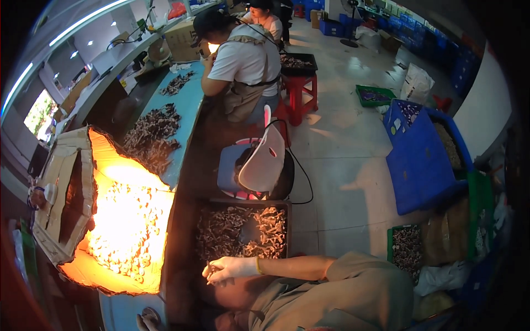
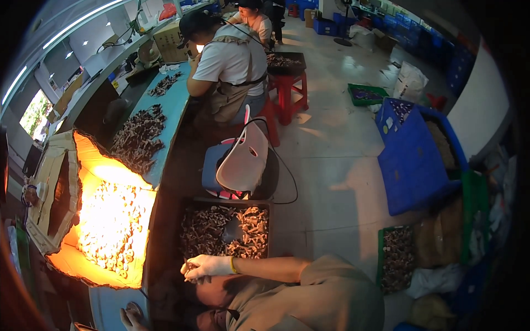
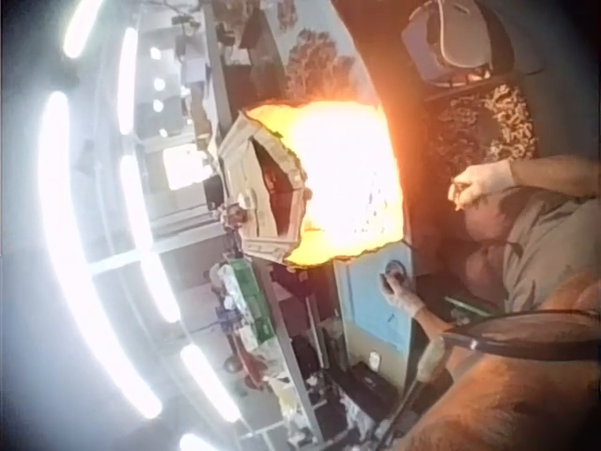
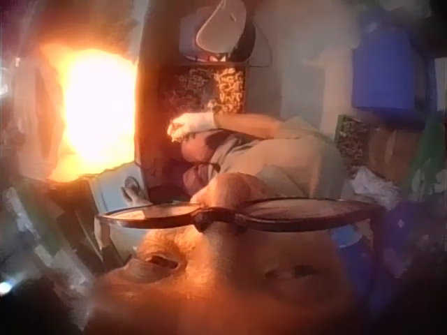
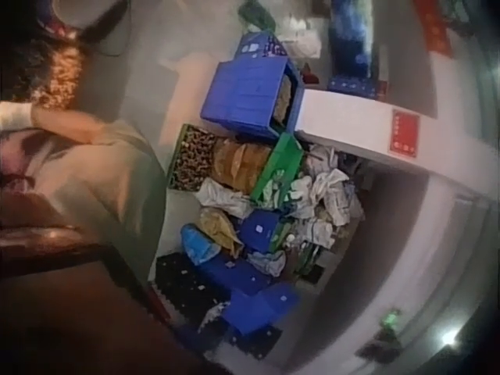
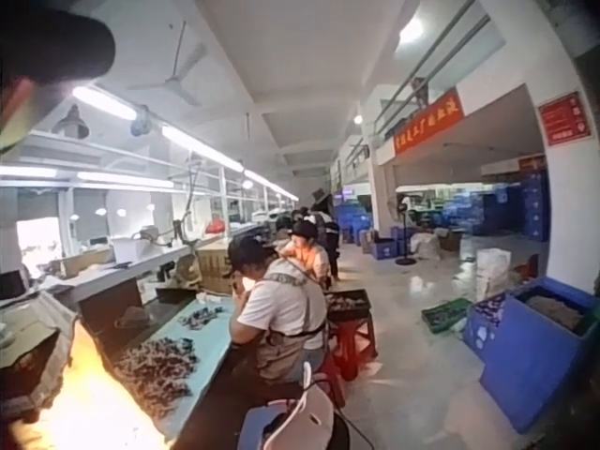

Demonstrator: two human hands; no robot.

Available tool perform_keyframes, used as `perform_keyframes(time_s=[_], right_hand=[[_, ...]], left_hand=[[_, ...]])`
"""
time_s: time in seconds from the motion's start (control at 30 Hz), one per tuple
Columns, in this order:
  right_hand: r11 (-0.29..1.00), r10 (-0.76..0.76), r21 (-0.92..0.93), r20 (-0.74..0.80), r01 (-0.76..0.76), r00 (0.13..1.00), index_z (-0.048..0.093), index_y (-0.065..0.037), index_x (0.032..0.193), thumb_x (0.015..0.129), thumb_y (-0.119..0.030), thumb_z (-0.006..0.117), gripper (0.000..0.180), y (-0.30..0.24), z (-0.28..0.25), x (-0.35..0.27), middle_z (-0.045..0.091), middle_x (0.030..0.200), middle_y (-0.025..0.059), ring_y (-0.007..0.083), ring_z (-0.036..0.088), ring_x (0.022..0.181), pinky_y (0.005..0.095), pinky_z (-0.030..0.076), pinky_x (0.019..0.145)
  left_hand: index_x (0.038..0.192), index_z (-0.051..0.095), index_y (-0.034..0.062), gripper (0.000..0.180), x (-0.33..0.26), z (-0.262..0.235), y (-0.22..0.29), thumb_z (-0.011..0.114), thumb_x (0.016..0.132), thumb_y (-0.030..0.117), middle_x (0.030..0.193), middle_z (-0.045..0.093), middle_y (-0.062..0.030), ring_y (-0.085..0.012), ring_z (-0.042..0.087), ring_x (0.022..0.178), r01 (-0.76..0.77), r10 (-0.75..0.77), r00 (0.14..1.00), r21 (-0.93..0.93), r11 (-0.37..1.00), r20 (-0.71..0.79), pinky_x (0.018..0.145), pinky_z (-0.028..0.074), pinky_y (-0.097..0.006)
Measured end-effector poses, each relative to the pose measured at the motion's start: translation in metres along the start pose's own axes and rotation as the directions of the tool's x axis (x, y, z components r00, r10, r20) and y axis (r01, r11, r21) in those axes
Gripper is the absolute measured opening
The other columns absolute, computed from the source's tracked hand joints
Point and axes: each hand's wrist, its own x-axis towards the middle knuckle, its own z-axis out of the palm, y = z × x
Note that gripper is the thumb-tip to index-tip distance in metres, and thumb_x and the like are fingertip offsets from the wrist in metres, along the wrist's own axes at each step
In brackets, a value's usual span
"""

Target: The person assembles small plastic rings and metal stems by hand at a factory assembly line workstation, taking components from assembly bins and placing them into a cardboard box.

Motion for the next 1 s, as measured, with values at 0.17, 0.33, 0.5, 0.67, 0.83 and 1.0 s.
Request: perform_keyframes(time_s=[0.17, 0.33, 0.5, 0.67, 0.83, 1.0], right_hand=[[0.998, -0.013, -0.060, 0.212, 0.027, 0.977, 0.053, -0.004, 0.140, 0.101, -0.029, 0.067, 0.049, -0.028, 0.059, 0.036, 0.069, 0.109, 0.0034, 0.0096, 0.065, 0.088, 0.0259, 0.055, 0.071], [0.621, -0.424, -0.604, 0.276, 0.499, 0.862, 0.056, -0.007, 0.135, 0.096, -0.027, 0.068, 0.045, -0.039, 0.126, 0.091, 0.071, 0.106, 0.0150, 0.0290, 0.072, 0.090, 0.0395, 0.059, 0.077], [0.315, -0.267, -0.808, 0.428, 0.498, 0.863, 0.063, -0.008, 0.105, 0.095, -0.030, 0.060, 0.025, -0.072, 0.201, 0.144, 0.069, 0.094, 0.0158, 0.0358, 0.070, 0.086, 0.0461, 0.058, 0.077], [0.319, -0.235, -0.864, 0.326, 0.389, 0.916, 0.054, -0.003, 0.136, 0.101, -0.034, 0.065, 0.048, -0.067, 0.215, 0.184, 0.072, 0.112, 0.0219, 0.0360, 0.073, 0.104, 0.0453, 0.058, 0.087], [0.190, -0.154, -0.905, 0.356, 0.381, 0.922, 0.051, -0.005, 0.138, 0.100, -0.036, 0.061, 0.051, -0.046, 0.247, 0.204, 0.073, 0.103, 0.0243, 0.0436, 0.072, 0.095, 0.0509, 0.057, 0.079], [0.077, -0.064, -0.933, 0.346, 0.350, 0.936, 0.055, -0.004, 0.135, 0.099, -0.030, 0.065, 0.046, -0.068, 0.253, 0.214, 0.073, 0.103, 0.0217, 0.0386, 0.073, 0.095, 0.0451, 0.058, 0.081]], left_hand=[[0.144, 0.055, 0.0010, 0.053, 0.007, -0.027, -0.035, 0.072, 0.097, 0.018, 0.145, 0.055, -0.0200, -0.0286, 0.065, 0.117, -0.168, 0.153, 0.984, 0.191, 0.967, 0.093, 0.097, 0.057, -0.034], [0.144, 0.054, -0.0031, 0.055, -0.014, 0.013, 0.038, 0.069, 0.101, 0.028, 0.147, 0.054, -0.0216, -0.0300, 0.062, 0.123, 0.018, -0.015, 0.999, 0.087, 0.996, -0.038, 0.104, 0.053, -0.033], [0.133, 0.060, -0.0020, 0.040, -0.005, 0.002, -0.027, 0.065, 0.104, 0.025, 0.118, 0.071, -0.0143, -0.0223, 0.069, 0.100, 0.072, -0.125, 0.987, -0.411, 0.909, -0.105, 0.087, 0.058, -0.034], [0.121, 0.070, 0.0045, 0.033, 0.021, 0.004, -0.017, 0.070, 0.094, 0.022, 0.117, 0.070, -0.0184, -0.0384, 0.066, 0.108, -0.317, 0.334, 0.929, 0.128, 0.940, -0.157, 0.095, 0.052, -0.043], [0.124, 0.068, 0.0069, 0.036, 0.002, -0.019, -0.030, 0.070, 0.092, 0.024, 0.124, 0.067, -0.0165, -0.0369, 0.063, 0.114, -0.188, 0.214, 0.964, 0.160, 0.969, -0.160, 0.099, 0.049, -0.044], [0.122, 0.069, 0.0076, 0.035, 0.006, -0.010, -0.032, 0.071, 0.091, 0.022, 0.123, 0.068, -0.0170, -0.0376, 0.063, 0.115, -0.241, 0.273, 0.947, 0.185, 0.953, -0.169, 0.099, 0.048, -0.046]])
